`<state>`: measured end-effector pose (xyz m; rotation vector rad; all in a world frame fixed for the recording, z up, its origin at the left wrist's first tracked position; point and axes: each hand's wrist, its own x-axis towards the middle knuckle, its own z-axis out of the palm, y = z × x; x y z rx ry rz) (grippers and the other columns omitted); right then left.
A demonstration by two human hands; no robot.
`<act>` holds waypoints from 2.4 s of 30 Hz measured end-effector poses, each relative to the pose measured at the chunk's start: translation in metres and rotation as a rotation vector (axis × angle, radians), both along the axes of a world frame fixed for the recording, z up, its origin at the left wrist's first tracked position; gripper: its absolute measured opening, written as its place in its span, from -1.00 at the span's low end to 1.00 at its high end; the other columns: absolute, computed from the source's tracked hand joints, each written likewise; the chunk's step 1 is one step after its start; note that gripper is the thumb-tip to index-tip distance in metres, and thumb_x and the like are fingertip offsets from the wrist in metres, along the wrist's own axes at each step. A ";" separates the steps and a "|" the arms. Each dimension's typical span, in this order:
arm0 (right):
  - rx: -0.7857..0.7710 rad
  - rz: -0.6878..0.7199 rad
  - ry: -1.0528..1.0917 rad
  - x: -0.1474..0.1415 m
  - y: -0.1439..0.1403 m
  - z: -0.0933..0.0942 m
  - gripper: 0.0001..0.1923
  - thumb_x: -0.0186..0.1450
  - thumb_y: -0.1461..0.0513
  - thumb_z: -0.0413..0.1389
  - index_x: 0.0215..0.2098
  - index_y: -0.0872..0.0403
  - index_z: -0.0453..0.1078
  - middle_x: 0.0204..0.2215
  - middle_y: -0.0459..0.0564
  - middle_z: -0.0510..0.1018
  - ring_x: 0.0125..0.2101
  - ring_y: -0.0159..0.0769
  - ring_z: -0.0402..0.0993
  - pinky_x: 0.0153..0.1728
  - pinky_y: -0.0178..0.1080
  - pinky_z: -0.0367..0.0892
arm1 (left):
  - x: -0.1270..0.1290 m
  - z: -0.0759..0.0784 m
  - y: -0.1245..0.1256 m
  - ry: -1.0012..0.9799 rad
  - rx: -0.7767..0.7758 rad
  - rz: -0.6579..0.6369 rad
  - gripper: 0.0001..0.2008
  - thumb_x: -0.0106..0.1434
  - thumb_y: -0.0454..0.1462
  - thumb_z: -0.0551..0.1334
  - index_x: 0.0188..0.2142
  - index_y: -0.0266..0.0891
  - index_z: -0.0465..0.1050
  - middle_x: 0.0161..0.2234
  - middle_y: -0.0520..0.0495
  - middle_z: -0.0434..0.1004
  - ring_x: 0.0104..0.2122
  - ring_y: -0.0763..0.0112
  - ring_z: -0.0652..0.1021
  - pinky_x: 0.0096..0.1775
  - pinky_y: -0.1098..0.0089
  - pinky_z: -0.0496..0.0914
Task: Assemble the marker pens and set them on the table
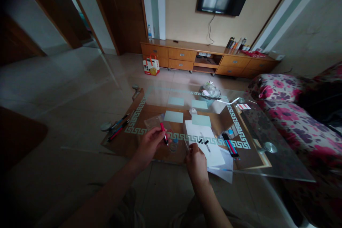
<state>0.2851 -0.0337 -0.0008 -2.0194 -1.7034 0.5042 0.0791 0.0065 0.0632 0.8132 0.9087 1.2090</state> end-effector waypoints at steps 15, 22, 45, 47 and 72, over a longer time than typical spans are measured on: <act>0.036 0.013 0.183 -0.006 0.001 0.016 -0.75 0.13 0.26 0.09 -0.22 0.08 0.48 -0.49 -0.08 0.57 -0.46 -0.27 0.49 -0.38 -0.27 0.29 | -0.002 -0.009 -0.004 0.049 -0.059 -0.019 -0.64 0.18 -0.07 0.36 -0.19 -0.30 0.44 -0.31 -0.10 0.58 -0.35 0.34 0.61 -0.30 0.37 0.50; 0.128 -0.002 0.439 -0.028 0.003 0.042 -0.77 0.26 0.09 0.14 -0.34 0.08 0.49 -0.45 0.01 0.60 -0.43 -0.22 0.53 -0.34 -0.24 0.37 | -0.014 -0.024 -0.013 0.128 -0.032 -0.078 -0.65 0.19 -0.07 0.35 -0.19 -0.30 0.45 -0.32 -0.09 0.57 -0.36 0.34 0.61 -0.28 0.35 0.50; 0.300 -0.104 1.172 -0.025 0.011 0.039 -0.74 0.26 0.03 0.21 -0.26 0.03 0.36 -0.33 -0.06 0.58 -0.39 -0.30 0.54 -0.25 -0.17 0.49 | -0.011 -0.045 -0.024 0.515 0.270 -0.269 -0.77 0.26 -0.15 0.26 -0.16 -0.20 0.55 -0.23 -0.12 0.60 -0.29 0.30 0.57 -0.26 0.38 0.43; 0.302 -0.085 1.146 -0.025 0.010 0.042 -0.72 0.26 0.02 0.21 -0.24 0.04 0.37 -0.34 -0.05 0.58 -0.39 -0.29 0.54 -0.25 -0.16 0.49 | -0.009 -0.044 -0.024 0.518 0.271 -0.278 -0.78 0.27 -0.15 0.26 -0.15 -0.19 0.55 -0.24 -0.11 0.60 -0.29 0.30 0.57 -0.26 0.37 0.42; 0.216 0.042 0.968 -0.029 0.006 0.040 -0.74 0.32 0.04 0.16 -0.29 0.07 0.44 -0.47 -0.08 0.51 -0.47 -0.36 0.38 -0.42 -0.33 0.28 | -0.014 -0.033 -0.025 0.681 0.406 -0.266 -0.76 0.34 -0.16 0.19 -0.11 -0.16 0.57 -0.17 -0.11 0.59 -0.18 0.25 0.54 -0.14 0.35 0.37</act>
